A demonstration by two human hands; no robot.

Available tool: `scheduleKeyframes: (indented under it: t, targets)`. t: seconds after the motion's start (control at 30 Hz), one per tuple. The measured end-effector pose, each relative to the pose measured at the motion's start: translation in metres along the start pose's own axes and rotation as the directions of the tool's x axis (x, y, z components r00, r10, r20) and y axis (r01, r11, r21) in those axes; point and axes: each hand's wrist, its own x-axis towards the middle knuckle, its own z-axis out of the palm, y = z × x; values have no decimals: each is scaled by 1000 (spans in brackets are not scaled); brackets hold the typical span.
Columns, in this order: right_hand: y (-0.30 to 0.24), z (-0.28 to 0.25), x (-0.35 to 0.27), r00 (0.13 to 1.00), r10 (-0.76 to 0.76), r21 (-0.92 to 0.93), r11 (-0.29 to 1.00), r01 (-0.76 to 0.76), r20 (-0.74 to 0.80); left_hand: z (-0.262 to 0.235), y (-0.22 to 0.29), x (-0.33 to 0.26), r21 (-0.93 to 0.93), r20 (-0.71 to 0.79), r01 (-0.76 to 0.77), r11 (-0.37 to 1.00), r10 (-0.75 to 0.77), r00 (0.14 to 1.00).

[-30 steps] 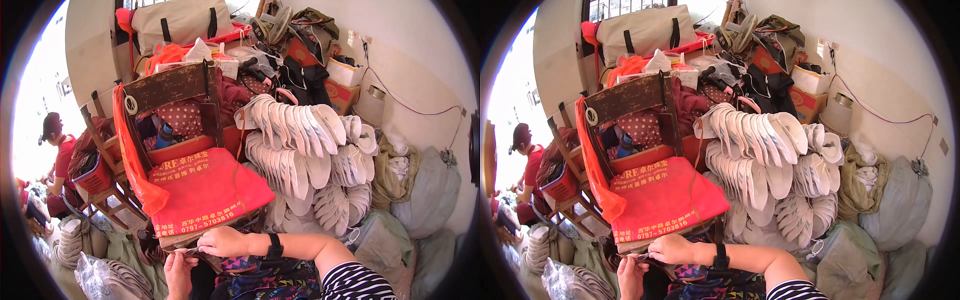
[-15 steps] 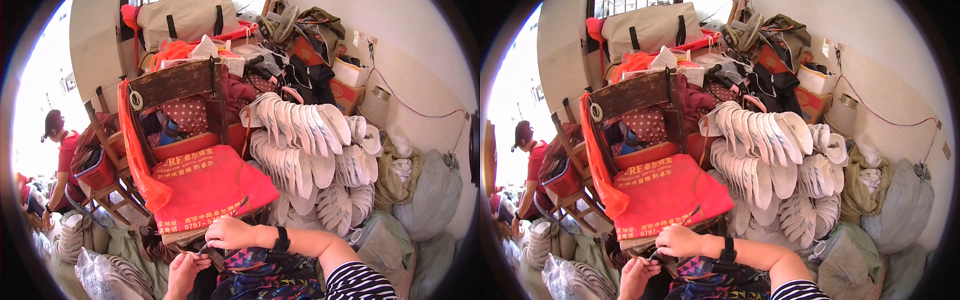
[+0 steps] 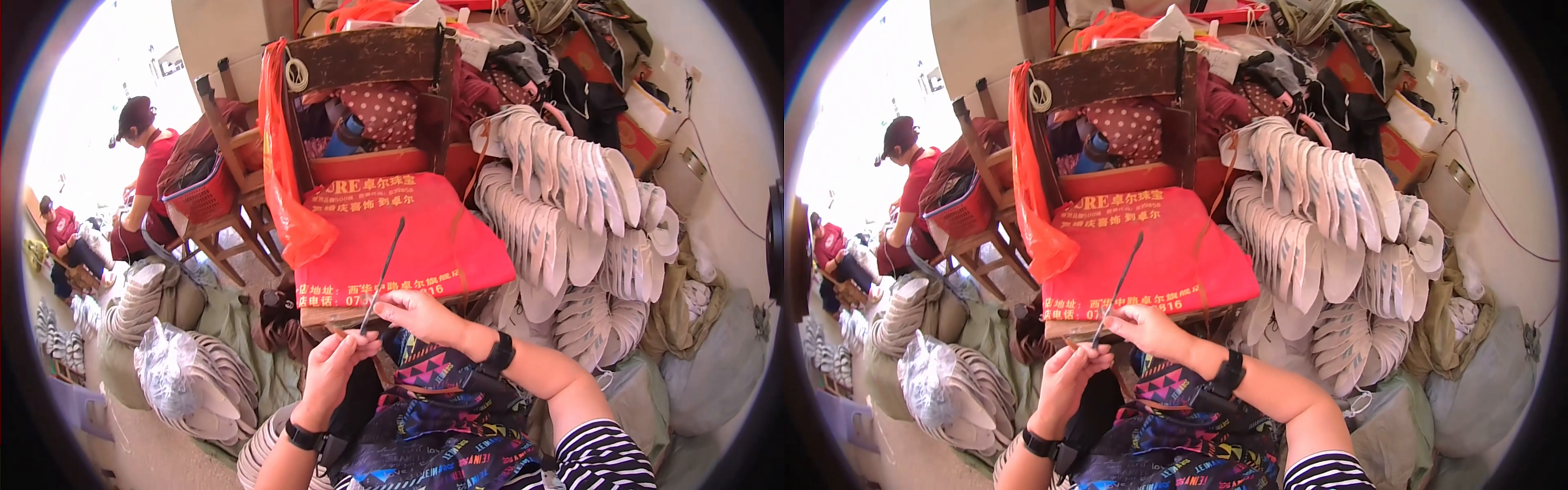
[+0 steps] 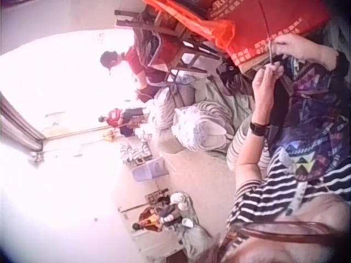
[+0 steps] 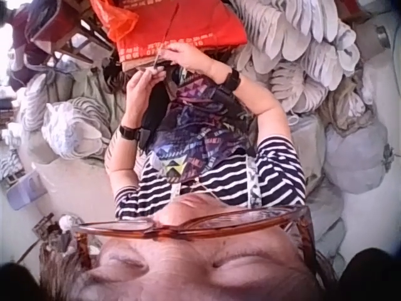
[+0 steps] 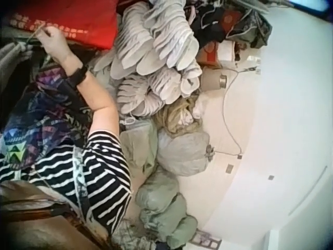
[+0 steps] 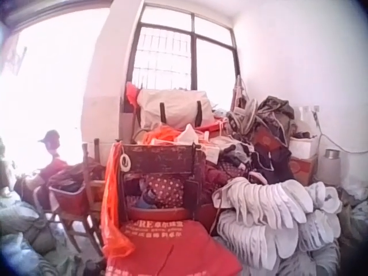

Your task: The person is lacing white athletic shoes and organizing them into stacks within a manufacturing environment.

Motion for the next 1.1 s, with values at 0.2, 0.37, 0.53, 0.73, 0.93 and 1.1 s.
scheduleKeyframes:
  t: [0.2, 0.37, 0.53, 0.73, 0.93, 1.1]
  targets:
    - [-3, 10, 10, 962, 127, 494, 837, -234, 240, 1, 0, 6, -26, 87, 16, 1000, -13, 996]
    - [-8, -19, 25, 988, 125, 484, 873, -65, -93, -12, 10, -5, 2, -62, -34, 999, 34, 998]
    - [-11, -68, 51, 928, 213, 507, 861, -30, -307, -61, 16, -26, -35, -248, -92, 995, 81, 965]
    - [11, -102, 91, 917, -84, -281, 959, -31, -389, -75, 18, -44, 118, -391, -55, 991, 97, 915]
    - [19, -95, 91, 953, -197, -820, 567, -81, -231, -110, 7, -71, 117, -549, -22, 993, 83, 832]
    - [32, -111, 91, 949, -214, -676, 737, 1, -232, -138, -7, -99, 117, -646, 37, 992, 48, 762]
